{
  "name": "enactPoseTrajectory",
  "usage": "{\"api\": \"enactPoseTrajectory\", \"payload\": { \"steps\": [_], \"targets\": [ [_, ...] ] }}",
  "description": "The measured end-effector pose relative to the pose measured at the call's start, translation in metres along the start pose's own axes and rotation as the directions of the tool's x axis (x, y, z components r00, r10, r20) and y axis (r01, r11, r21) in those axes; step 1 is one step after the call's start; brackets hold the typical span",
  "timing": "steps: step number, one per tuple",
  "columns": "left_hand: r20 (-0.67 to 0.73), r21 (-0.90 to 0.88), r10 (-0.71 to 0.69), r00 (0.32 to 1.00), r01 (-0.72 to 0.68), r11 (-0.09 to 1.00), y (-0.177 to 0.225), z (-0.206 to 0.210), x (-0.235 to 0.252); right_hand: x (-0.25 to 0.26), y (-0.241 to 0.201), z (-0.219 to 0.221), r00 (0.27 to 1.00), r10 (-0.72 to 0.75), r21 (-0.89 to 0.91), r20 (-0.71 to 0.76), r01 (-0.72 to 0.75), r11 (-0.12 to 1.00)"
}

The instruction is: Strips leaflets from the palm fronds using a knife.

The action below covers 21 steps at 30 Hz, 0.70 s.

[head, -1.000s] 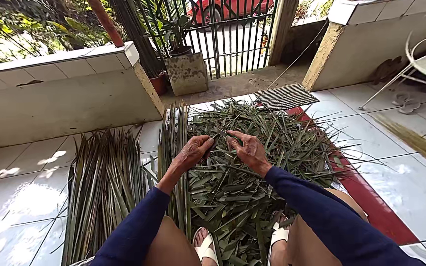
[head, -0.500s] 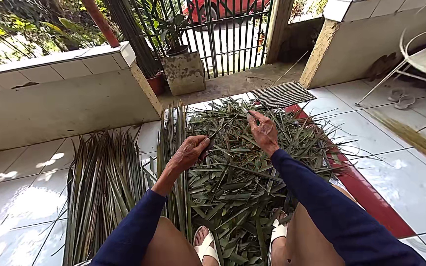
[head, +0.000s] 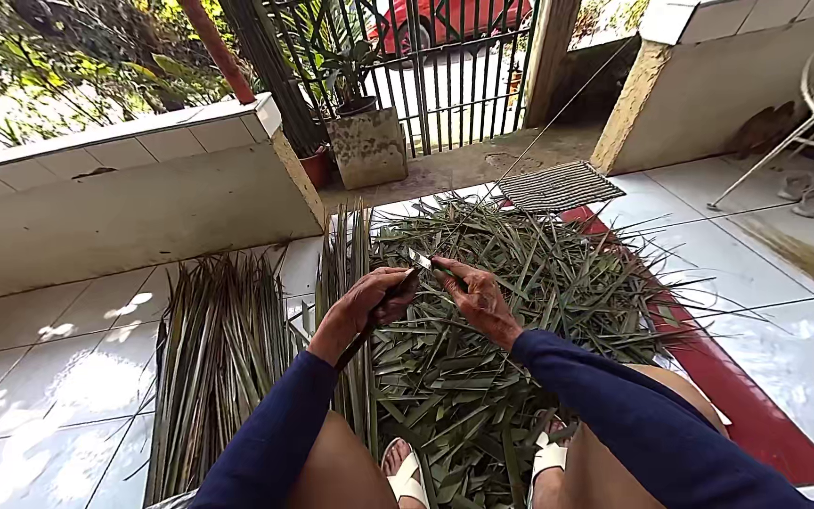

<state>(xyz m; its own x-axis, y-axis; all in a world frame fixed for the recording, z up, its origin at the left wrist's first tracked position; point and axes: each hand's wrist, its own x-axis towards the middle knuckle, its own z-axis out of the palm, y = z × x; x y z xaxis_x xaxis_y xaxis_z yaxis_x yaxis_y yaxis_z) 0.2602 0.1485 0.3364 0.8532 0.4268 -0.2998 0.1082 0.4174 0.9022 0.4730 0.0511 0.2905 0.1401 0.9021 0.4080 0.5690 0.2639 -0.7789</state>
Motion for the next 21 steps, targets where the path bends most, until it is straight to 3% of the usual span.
{"api": "enactPoseTrajectory", "payload": {
  "steps": [5, 12, 21],
  "targets": [
    [0.111, -0.086, -0.012, 0.994, 0.021, 0.996, -0.001, -0.005, 0.002, 0.003, 0.0, -0.006, 0.998, -0.029, -0.131, -0.057, 0.021, 0.991],
    [0.148, -0.092, -0.013, 0.989, 0.027, 0.995, -0.001, -0.007, 0.001, 0.006, -0.003, -0.008, 0.985, -0.038, -0.255, -0.17, -0.006, 0.967],
    [0.189, -0.121, -0.016, 0.982, 0.039, 0.992, -0.007, -0.014, -0.01, 0.037, 0.021, -0.037, 0.954, 0.097, -0.073, -0.284, -0.122, 0.99]
  ]
}}
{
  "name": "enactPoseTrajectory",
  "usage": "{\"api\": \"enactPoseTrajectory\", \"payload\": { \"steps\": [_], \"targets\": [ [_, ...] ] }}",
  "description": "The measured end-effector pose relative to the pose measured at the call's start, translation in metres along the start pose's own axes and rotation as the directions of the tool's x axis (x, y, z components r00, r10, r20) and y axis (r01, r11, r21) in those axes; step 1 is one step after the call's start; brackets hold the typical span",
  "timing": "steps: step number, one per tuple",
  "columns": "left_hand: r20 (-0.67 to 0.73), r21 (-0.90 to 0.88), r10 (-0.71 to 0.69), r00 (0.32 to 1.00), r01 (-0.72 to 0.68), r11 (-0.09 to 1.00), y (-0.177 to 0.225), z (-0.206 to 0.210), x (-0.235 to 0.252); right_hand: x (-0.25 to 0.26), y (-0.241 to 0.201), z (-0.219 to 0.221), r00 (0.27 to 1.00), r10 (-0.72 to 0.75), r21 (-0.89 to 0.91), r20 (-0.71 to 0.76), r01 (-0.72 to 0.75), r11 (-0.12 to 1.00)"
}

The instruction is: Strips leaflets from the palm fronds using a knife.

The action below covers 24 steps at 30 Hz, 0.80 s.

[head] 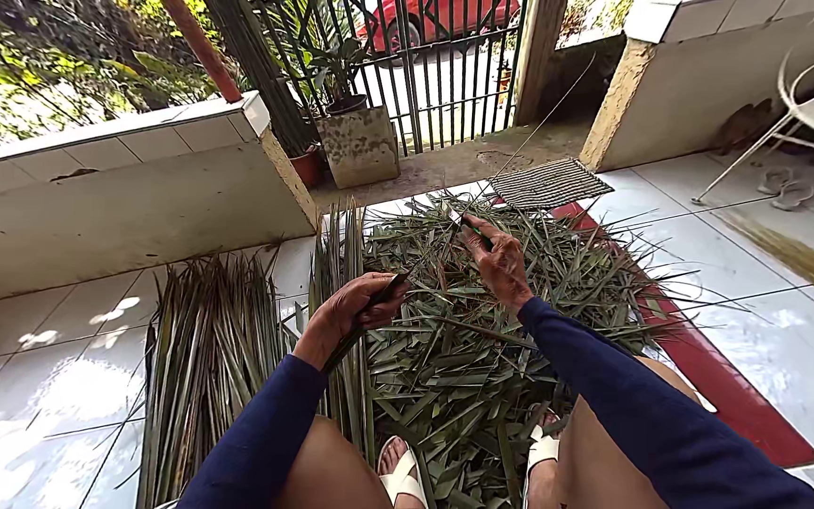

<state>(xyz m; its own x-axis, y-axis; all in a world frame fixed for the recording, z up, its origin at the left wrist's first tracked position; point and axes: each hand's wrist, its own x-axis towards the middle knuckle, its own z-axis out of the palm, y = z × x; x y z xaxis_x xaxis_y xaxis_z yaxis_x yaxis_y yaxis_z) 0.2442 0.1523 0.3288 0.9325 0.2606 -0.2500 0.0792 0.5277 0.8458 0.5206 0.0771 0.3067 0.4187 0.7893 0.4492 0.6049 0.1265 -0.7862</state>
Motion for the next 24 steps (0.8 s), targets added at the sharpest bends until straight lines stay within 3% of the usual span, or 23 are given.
{"api": "enactPoseTrajectory", "payload": {
  "steps": [5, 10, 13, 18, 24],
  "targets": [
    [-0.076, 0.044, 0.024, 0.997, -0.021, 0.999, -0.001, 0.001, -0.004, 0.018, 0.006, -0.019, 0.993, 0.054, 0.025, -0.108, -0.052, 0.998],
    [-0.186, 0.212, 0.062, 0.981, -0.021, 0.977, 0.0, 0.008, 0.0, -0.008, -0.01, -0.013, 0.987, -0.016, 0.033, 0.157, 0.011, 0.999],
    [-0.233, 0.311, 0.089, 0.968, -0.013, 0.95, 0.0, 0.011, 0.004, -0.014, -0.012, -0.013, 0.973, -0.017, -0.04, 0.232, 0.027, 0.999],
    [-0.296, 0.405, 0.124, 0.947, 0.006, 0.914, 0.002, 0.013, 0.007, -0.009, -0.007, -0.018, 0.976, 0.043, -0.103, 0.212, -0.022, 0.994],
    [-0.271, 0.434, 0.136, 0.953, -0.005, 0.901, 0.003, 0.009, 0.007, 0.01, 0.008, -0.031, 0.989, 0.084, -0.127, 0.123, -0.068, 0.99]
  ]
}}
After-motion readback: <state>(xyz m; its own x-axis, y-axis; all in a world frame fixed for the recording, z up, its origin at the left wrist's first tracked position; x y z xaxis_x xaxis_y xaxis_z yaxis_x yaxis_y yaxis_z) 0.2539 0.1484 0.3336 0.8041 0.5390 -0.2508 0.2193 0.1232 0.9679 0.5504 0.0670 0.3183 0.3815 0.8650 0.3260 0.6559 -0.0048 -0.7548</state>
